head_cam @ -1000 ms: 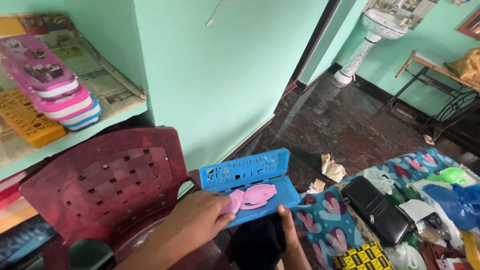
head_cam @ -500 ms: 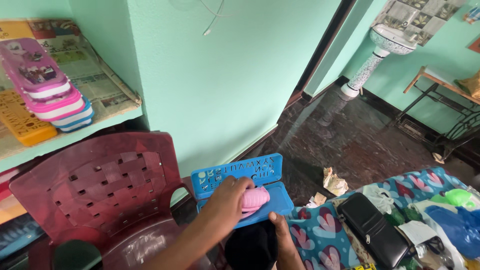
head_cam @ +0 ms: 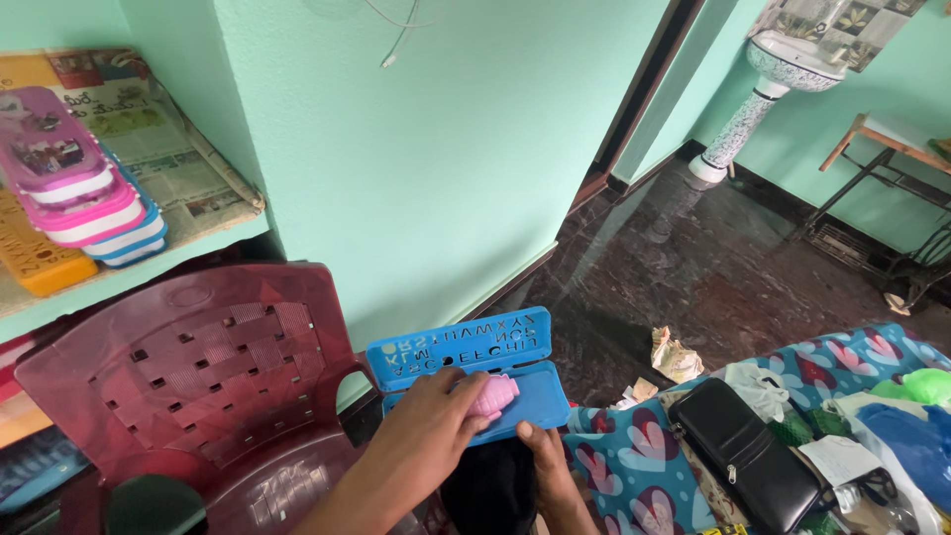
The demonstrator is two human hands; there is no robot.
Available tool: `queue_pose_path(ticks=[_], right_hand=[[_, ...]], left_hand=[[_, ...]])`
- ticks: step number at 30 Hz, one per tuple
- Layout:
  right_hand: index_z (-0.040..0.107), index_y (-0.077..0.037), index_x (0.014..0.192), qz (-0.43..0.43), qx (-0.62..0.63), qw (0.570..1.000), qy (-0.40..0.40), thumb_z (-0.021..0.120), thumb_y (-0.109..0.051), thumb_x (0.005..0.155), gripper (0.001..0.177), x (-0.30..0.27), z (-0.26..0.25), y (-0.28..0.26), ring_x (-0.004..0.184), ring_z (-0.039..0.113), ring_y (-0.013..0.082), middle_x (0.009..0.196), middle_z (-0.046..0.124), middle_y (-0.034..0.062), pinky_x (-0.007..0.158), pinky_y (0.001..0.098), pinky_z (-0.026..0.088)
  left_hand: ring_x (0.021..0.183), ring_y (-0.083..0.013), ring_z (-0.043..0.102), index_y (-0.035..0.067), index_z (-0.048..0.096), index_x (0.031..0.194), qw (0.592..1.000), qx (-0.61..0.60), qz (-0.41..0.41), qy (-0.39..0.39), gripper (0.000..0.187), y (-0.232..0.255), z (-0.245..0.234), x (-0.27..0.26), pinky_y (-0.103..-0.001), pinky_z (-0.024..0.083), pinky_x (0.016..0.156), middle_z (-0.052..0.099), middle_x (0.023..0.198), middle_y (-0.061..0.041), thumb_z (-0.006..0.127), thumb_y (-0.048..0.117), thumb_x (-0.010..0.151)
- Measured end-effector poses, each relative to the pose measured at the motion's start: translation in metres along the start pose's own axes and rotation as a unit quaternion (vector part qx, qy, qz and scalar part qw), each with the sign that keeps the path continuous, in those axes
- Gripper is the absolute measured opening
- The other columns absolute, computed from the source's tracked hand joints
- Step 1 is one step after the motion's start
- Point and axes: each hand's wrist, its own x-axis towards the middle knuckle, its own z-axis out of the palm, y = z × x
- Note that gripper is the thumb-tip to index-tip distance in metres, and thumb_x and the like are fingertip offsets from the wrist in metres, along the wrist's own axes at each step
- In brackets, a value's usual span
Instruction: The person wipes a framed picture with a black cloth and places it on a shelf. They then wipe several colorful pencil cases and a yellow box with the same cloth, stacking them on the shelf. Finally, they wipe a black-and-yellow checkered box and place it on the shelf.
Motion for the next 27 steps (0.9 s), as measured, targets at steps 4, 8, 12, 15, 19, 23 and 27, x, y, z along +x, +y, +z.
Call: queue_pose_path(ticks=[4,8,12,15,19,23,27], right_hand=[[0.034,0.001,0.151,0.001,-0.032,0.998,0.048,0.076,-0.039,0.075,0.095,0.001,-0.001,0.002,0.129,0.055,0.0341,0.141,0.053,0.0231,0.108,0.0486,0.045],[0.032,-0.003,0.152,0.005,-0.062,0.995,0.084,0.075,-0.04,0.074,0.097,0.0,0.005,-0.005,0.131,0.055,0.033,0.144,0.053,0.022,0.109,0.0476,0.044],[0.032,-0.001,0.152,-0.007,-0.066,0.996,0.064,0.077,-0.04,0.073,0.099,0.0,0.013,-0.007,0.131,0.055,0.036,0.142,0.053,0.0252,0.109,0.0497,0.045],[0.032,0.003,0.152,-0.02,-0.034,0.998,0.043,0.078,-0.041,0.074,0.101,0.001,0.014,-0.003,0.132,0.054,0.0372,0.144,0.052,0.0262,0.109,0.05,0.043],[0.032,0.0,0.152,-0.01,-0.063,0.996,0.064,0.078,-0.042,0.072,0.101,0.003,0.011,0.0,0.133,0.053,0.0361,0.144,0.052,0.0241,0.11,0.0497,0.043],[0.032,-0.002,0.152,0.0,-0.082,0.994,0.068,0.078,-0.041,0.071,0.1,0.002,0.014,-0.002,0.133,0.053,0.0349,0.143,0.053,0.0226,0.109,0.0498,0.043],[0.036,0.004,0.149,-0.016,-0.055,0.998,0.035,0.08,-0.039,0.072,0.099,0.002,0.024,-0.001,0.128,0.057,0.0376,0.138,0.055,0.0269,0.107,0.0506,0.045]], left_hand=[[0.099,-0.0408,0.064,0.006,0.059,0.129,0.998,-0.033,-0.046,-0.02,0.044,-0.003,0.003,0.005,-0.048,0.053,0.081,0.06,0.113,-0.021,0.07,0.02,0.089],[0.099,-0.0411,0.065,0.005,0.057,0.131,0.989,-0.094,-0.114,0.008,0.045,0.001,0.002,0.008,-0.046,0.055,0.082,0.06,0.116,-0.023,0.069,0.024,0.092],[0.099,-0.0387,0.068,0.002,0.057,0.126,0.988,-0.095,-0.121,0.012,0.045,0.005,-0.009,0.01,-0.046,0.055,0.083,0.068,0.109,-0.021,0.07,0.026,0.09],[0.095,-0.034,0.072,0.006,0.059,0.125,0.976,-0.109,-0.187,-0.001,0.045,0.009,-0.024,0.014,-0.043,0.056,0.082,0.072,0.102,-0.018,0.07,0.029,0.088],[0.089,-0.0303,0.072,0.006,0.064,0.118,0.976,-0.096,-0.196,0.023,0.041,0.007,-0.051,0.02,-0.041,0.056,0.078,0.072,0.1,-0.015,0.07,0.033,0.087],[0.092,-0.0301,0.072,0.005,0.066,0.115,0.983,-0.082,-0.165,-0.006,0.041,-0.001,-0.061,0.019,-0.041,0.056,0.079,0.071,0.104,-0.014,0.072,0.034,0.087],[0.095,-0.0346,0.069,0.004,0.069,0.113,0.993,-0.067,-0.091,-0.017,0.039,-0.006,-0.05,0.019,-0.043,0.053,0.082,0.071,0.106,-0.017,0.077,0.028,0.084]])
